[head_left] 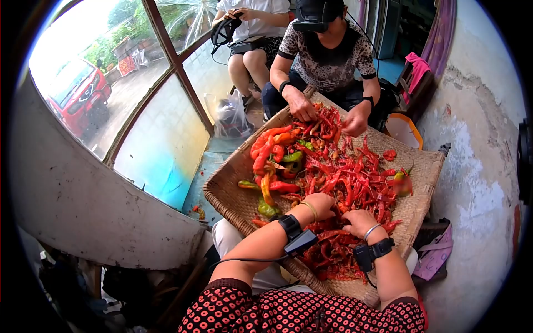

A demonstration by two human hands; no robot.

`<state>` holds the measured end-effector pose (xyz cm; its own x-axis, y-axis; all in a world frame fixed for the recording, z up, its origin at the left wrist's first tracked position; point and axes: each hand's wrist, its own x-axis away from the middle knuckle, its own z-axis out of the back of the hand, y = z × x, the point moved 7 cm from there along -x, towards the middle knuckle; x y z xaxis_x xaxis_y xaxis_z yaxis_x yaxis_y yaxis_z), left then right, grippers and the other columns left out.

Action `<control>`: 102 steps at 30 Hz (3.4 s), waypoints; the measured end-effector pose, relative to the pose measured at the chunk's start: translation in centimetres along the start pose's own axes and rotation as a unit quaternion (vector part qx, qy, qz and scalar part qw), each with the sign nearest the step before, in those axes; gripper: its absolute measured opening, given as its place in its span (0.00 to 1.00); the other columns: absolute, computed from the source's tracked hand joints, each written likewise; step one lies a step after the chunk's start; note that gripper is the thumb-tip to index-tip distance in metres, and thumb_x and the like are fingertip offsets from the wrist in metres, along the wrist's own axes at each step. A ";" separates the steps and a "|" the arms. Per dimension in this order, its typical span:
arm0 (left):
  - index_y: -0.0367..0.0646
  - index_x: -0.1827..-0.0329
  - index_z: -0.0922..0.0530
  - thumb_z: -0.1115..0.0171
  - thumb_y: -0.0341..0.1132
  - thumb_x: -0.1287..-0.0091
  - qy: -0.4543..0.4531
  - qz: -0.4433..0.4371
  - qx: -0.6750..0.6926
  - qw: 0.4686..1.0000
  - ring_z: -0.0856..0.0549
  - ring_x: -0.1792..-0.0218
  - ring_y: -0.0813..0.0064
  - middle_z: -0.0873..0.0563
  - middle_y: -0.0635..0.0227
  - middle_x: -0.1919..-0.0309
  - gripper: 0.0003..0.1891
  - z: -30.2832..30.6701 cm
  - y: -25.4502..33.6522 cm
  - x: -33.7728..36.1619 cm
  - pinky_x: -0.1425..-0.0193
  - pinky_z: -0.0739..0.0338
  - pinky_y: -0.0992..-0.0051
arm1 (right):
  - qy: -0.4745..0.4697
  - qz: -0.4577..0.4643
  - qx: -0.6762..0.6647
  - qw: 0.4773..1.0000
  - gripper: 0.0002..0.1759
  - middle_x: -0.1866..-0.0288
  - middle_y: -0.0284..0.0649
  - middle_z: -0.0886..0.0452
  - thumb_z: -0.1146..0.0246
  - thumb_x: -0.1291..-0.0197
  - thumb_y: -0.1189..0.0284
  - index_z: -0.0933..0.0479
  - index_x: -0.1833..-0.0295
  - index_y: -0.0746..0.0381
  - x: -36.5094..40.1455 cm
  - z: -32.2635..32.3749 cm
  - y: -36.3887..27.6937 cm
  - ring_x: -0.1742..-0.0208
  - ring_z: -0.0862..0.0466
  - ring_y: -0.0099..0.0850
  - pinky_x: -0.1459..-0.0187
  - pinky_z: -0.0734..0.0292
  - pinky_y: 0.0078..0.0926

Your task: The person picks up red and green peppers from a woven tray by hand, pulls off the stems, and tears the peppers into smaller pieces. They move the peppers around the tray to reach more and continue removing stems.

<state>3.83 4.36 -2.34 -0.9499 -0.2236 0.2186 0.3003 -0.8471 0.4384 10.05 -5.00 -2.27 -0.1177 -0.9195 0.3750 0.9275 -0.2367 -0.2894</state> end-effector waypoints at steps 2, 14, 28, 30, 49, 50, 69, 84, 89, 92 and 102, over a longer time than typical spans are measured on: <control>0.44 0.63 0.21 0.39 0.45 0.47 -0.002 0.002 0.001 1.000 0.20 0.62 0.57 0.18 0.57 0.69 0.15 -0.1 -0.1 0.0 0.59 0.26 0.63 | 0.005 0.002 0.003 1.000 0.19 0.58 0.46 0.21 0.37 0.53 0.65 0.25 0.54 0.60 0.1 0.2 -0.2 0.54 0.23 0.44 0.52 0.29 0.40; 0.44 0.64 0.20 0.39 0.44 0.48 -0.005 0.000 0.004 1.000 0.20 0.63 0.59 0.18 0.59 0.69 0.14 -0.1 0.0 0.1 0.59 0.26 0.64 | 0.002 0.007 0.005 1.000 0.12 0.65 0.46 0.21 0.38 0.52 0.66 0.22 0.62 0.60 0.2 0.4 -0.5 0.59 0.22 0.43 0.57 0.27 0.39; 0.45 0.63 0.20 0.39 0.43 0.47 -0.015 -0.003 0.003 1.000 0.19 0.62 0.59 0.18 0.59 0.68 0.14 -0.4 0.1 0.1 0.58 0.26 0.65 | 0.035 0.011 -0.023 0.999 0.10 0.66 0.45 0.20 0.39 0.51 0.67 0.22 0.63 0.60 0.5 1.3 -0.5 0.60 0.21 0.42 0.57 0.27 0.38; 0.45 0.62 0.20 0.39 0.42 0.47 -0.011 -0.013 0.006 1.000 0.19 0.62 0.60 0.17 0.60 0.68 0.13 -0.5 0.1 0.1 0.58 0.26 0.65 | 0.052 0.010 -0.037 0.998 0.10 0.67 0.45 0.20 0.40 0.50 0.67 0.22 0.63 0.60 0.5 1.8 -0.3 0.61 0.21 0.41 0.57 0.27 0.38; 0.43 0.57 0.22 0.38 0.40 0.48 -0.052 -0.048 0.041 0.997 0.20 0.60 0.58 0.18 0.59 0.65 0.17 -1.3 1.3 -0.4 0.55 0.26 0.64 | 0.315 0.023 -0.645 0.695 0.13 0.76 0.32 0.23 0.46 0.38 0.68 0.26 0.55 0.67 1.0 5.4 7.2 0.81 0.28 0.15 0.81 0.33 0.11; 0.43 0.57 0.22 0.38 0.40 0.48 -0.052 -0.049 0.041 0.997 0.20 0.60 0.58 0.18 0.59 0.65 0.17 -1.7 1.3 -0.5 0.55 0.26 0.64 | 0.338 -0.016 -0.630 0.699 0.14 0.74 0.33 0.23 0.47 0.38 0.68 0.26 0.54 0.67 1.1 5.4 7.8 0.81 0.27 0.15 0.82 0.33 0.10; 0.49 0.68 0.18 0.37 0.43 0.54 -0.096 -0.062 -0.005 0.993 0.19 0.66 0.62 0.17 0.63 0.72 0.12 -2.9 1.9 -0.2 0.63 0.25 0.66 | 0.079 -0.091 -0.002 0.993 0.14 0.63 0.43 0.20 0.36 0.54 0.66 0.24 0.59 0.55 0.6 1.9 2.7 0.59 0.21 0.41 0.56 0.27 0.38; 0.49 0.67 0.18 0.39 0.39 0.52 -0.142 -0.067 -0.054 0.986 0.18 0.66 0.63 0.17 0.64 0.72 0.10 -2.7 2.4 0.4 0.63 0.25 0.67 | 0.125 0.008 -0.155 0.980 0.10 0.66 0.45 0.19 0.40 0.54 0.72 0.21 0.63 0.59 -0.2 1.6 2.7 0.63 0.20 0.41 0.58 0.25 0.35; 0.48 0.68 0.18 0.40 0.38 0.52 -0.097 -0.058 -0.069 0.991 0.18 0.65 0.62 0.17 0.63 0.70 0.10 -2.0 2.8 0.9 0.62 0.25 0.65 | 0.100 0.011 -0.182 0.978 0.11 0.67 0.45 0.19 0.40 0.55 0.74 0.22 0.63 0.63 0.0 1.6 2.0 0.65 0.19 0.37 0.60 0.25 0.30; 0.47 0.67 0.18 0.40 0.39 0.51 -0.125 -0.046 -0.108 0.985 0.19 0.64 0.61 0.17 0.61 0.68 0.10 -2.6 2.6 0.8 0.61 0.25 0.65 | 0.091 0.027 -0.118 0.988 0.11 0.68 0.43 0.19 0.40 0.55 0.76 0.22 0.62 0.64 0.0 1.3 1.9 0.67 0.18 0.32 0.63 0.24 0.26; 0.38 0.62 0.25 0.39 0.34 0.44 0.146 -0.057 0.272 0.950 0.21 0.71 0.68 0.22 0.61 0.76 0.11 4.6 0.4 0.9 0.63 0.26 0.75 | 0.107 -0.017 -0.485 0.868 0.08 0.74 0.30 0.23 0.43 0.47 0.78 0.23 0.60 0.65 1.8 4.4 2.4 0.76 0.26 0.16 0.73 0.29 0.14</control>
<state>3.51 6.01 2.08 -0.9388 -0.3367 -0.0735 0.1194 -0.5179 0.8471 13.68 -5.83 1.58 -0.2983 -0.9198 0.2547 0.2005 -0.3213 -0.9255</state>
